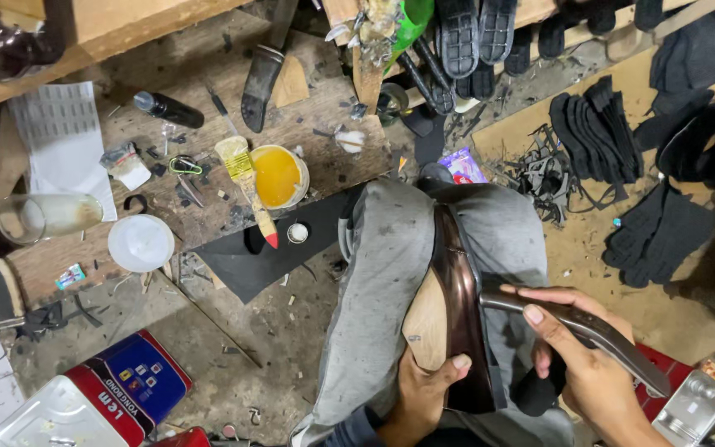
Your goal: The person uses a curved metal tool to press and shape the heel area of a brown high-heeled shoe, then removes the sole, applies a new rubber sole, and presses it into place. The person repeats the pressing and shaping steps on the shoe after the sole replacement.
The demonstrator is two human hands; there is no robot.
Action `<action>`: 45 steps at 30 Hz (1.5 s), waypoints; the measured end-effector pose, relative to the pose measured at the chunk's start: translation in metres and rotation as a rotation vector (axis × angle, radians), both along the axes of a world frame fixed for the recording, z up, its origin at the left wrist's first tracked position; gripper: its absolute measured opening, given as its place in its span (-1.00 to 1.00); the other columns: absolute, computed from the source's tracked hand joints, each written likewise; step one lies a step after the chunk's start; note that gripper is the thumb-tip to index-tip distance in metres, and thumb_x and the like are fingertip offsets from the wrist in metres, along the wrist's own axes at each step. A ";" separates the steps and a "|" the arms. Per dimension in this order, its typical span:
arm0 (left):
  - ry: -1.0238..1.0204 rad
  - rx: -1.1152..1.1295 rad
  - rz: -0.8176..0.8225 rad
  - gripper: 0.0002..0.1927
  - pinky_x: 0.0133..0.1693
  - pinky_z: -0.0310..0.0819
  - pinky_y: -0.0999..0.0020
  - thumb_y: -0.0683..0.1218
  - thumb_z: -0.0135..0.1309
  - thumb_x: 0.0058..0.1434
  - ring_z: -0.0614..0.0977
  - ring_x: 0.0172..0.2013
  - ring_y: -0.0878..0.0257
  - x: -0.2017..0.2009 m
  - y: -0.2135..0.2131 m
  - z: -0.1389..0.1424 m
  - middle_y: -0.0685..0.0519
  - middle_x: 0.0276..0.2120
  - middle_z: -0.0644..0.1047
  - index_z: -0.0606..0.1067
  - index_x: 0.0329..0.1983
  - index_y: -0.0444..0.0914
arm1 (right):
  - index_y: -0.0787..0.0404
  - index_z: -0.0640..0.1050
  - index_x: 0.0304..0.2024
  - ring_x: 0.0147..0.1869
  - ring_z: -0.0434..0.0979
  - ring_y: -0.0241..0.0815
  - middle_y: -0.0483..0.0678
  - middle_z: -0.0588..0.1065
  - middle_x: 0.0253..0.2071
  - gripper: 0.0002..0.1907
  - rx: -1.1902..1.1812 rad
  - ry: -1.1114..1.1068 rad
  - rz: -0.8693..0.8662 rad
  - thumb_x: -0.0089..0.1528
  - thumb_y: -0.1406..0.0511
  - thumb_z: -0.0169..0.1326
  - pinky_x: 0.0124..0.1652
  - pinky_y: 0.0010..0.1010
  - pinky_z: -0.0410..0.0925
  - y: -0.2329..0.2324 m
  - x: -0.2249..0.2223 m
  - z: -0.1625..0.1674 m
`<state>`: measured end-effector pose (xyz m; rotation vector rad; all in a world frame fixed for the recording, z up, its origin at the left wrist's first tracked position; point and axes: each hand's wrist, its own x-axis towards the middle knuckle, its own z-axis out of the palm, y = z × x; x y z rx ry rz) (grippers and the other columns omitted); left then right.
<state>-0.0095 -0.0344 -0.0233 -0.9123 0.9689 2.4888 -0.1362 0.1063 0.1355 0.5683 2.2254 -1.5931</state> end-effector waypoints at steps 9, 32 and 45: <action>0.037 0.013 0.039 -0.46 -0.22 0.58 0.40 -0.27 0.29 0.16 0.61 -0.28 0.26 0.012 0.011 -0.024 -0.01 -0.16 0.55 0.41 0.20 -0.42 | 0.21 0.73 -0.10 -0.65 0.34 -0.31 -0.01 0.56 -0.55 -0.73 0.166 -0.092 0.158 0.13 0.35 0.23 -0.60 -0.45 0.24 -0.010 -0.040 0.025; 0.668 -0.107 -0.313 -0.01 0.32 0.24 0.21 0.32 0.09 0.23 0.42 0.29 0.21 -0.028 -0.071 0.072 0.01 0.27 0.37 -0.08 0.53 -0.15 | 0.46 0.48 -0.03 -0.59 0.25 -0.29 0.30 0.57 -0.06 -0.69 -1.194 -0.123 -0.045 0.26 0.34 0.07 -0.66 -0.47 0.20 0.077 0.079 -0.065; 0.584 -0.294 -0.327 -0.38 -0.42 0.50 0.36 0.22 -0.40 0.51 0.58 -0.53 0.24 -0.134 -0.041 0.049 0.00 -0.54 0.52 0.52 -0.10 -0.35 | 0.45 0.50 0.08 -0.57 0.31 -0.32 0.18 0.52 -0.31 -0.69 -0.755 0.048 -0.149 0.32 0.37 0.03 -0.61 -0.48 0.25 0.022 0.097 -0.046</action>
